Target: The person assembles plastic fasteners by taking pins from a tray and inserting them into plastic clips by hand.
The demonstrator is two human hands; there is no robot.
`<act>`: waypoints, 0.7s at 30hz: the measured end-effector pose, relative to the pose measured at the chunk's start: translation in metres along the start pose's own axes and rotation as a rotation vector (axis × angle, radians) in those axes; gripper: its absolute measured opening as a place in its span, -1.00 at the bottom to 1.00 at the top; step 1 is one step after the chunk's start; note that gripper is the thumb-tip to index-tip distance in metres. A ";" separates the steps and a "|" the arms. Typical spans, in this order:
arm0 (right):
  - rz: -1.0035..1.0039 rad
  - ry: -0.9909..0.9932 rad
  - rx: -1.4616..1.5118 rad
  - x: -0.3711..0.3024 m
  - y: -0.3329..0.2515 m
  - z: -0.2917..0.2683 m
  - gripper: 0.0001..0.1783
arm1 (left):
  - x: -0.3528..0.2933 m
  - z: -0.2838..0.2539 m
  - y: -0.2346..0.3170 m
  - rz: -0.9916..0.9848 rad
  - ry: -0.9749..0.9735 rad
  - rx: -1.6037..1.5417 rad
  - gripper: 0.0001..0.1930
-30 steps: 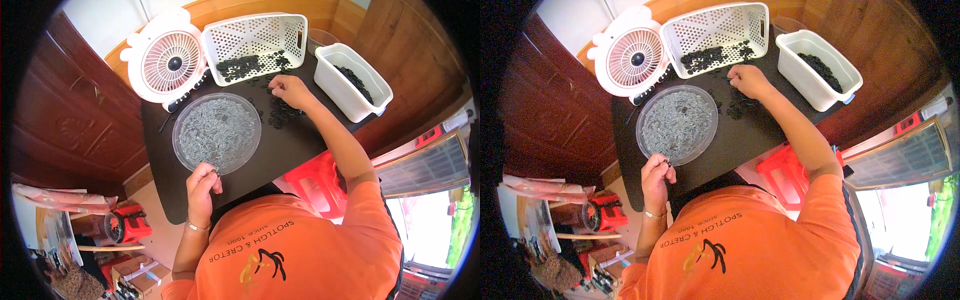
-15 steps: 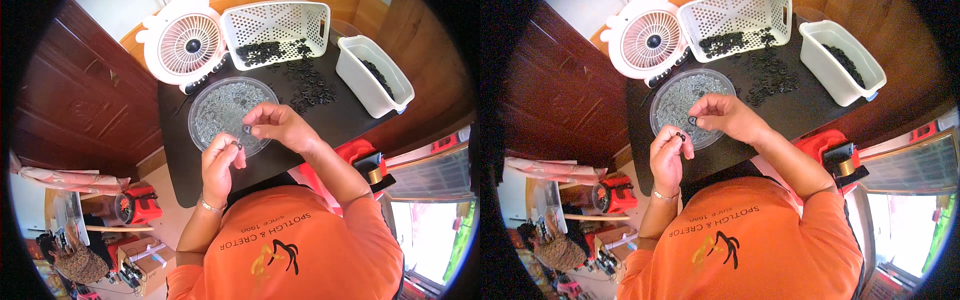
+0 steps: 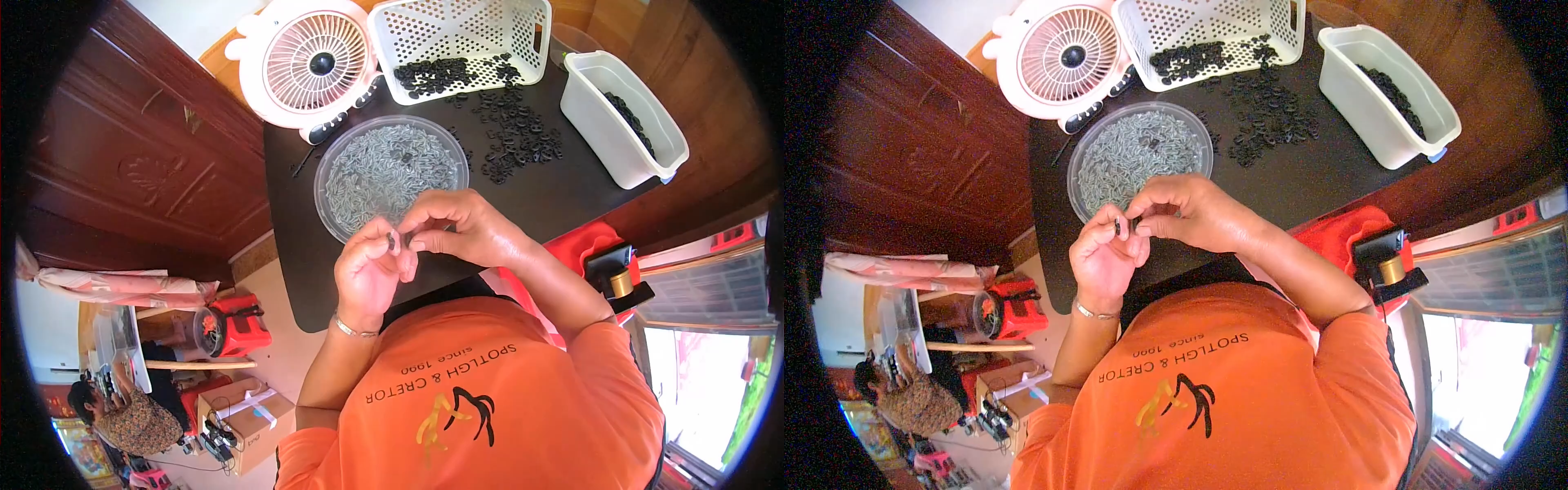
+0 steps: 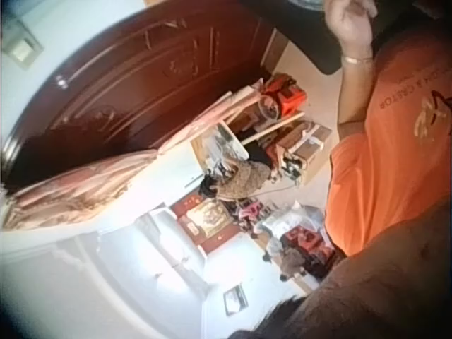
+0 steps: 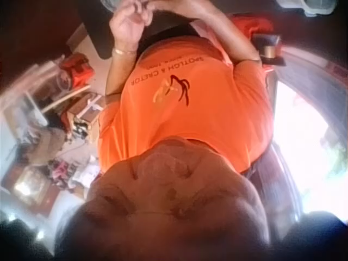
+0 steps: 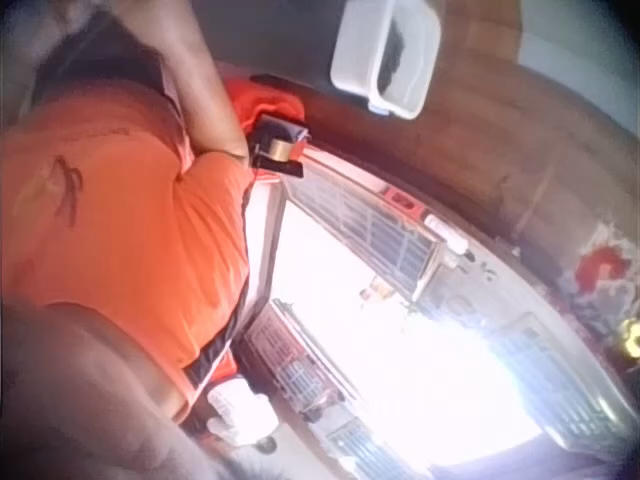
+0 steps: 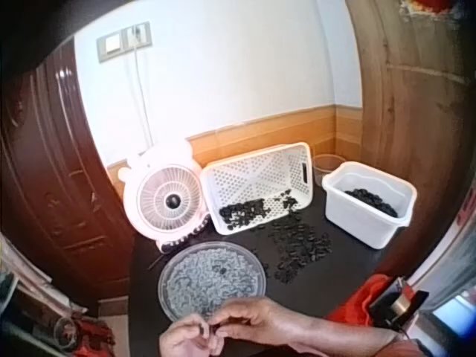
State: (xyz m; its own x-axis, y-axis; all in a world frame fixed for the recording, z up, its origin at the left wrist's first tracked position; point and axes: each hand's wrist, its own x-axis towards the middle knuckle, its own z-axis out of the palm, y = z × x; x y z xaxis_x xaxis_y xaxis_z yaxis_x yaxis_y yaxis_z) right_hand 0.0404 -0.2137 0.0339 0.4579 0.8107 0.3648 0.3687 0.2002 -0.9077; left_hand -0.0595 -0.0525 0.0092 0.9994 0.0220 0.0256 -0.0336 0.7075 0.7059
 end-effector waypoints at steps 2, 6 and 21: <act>-0.016 -0.004 -0.021 0.000 0.006 -0.002 -0.84 | 0.000 0.000 -0.003 -0.034 -0.018 -0.078 -0.85; 0.150 -0.003 0.262 -0.001 0.013 0.002 -0.87 | 0.002 0.007 -0.002 -0.018 -0.035 -0.018 -0.85; 0.342 0.185 0.473 0.004 0.016 0.000 -0.87 | -0.006 0.011 -0.004 0.158 0.223 0.643 -0.88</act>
State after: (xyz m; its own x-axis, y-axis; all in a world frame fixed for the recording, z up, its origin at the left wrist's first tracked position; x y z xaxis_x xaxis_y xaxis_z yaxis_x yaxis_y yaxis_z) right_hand 0.0478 -0.2069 0.0209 0.6358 0.7713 0.0277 -0.2035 0.2021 -0.9580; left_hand -0.0651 -0.0630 0.0137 0.9569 0.2829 0.0651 -0.1046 0.1270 0.9864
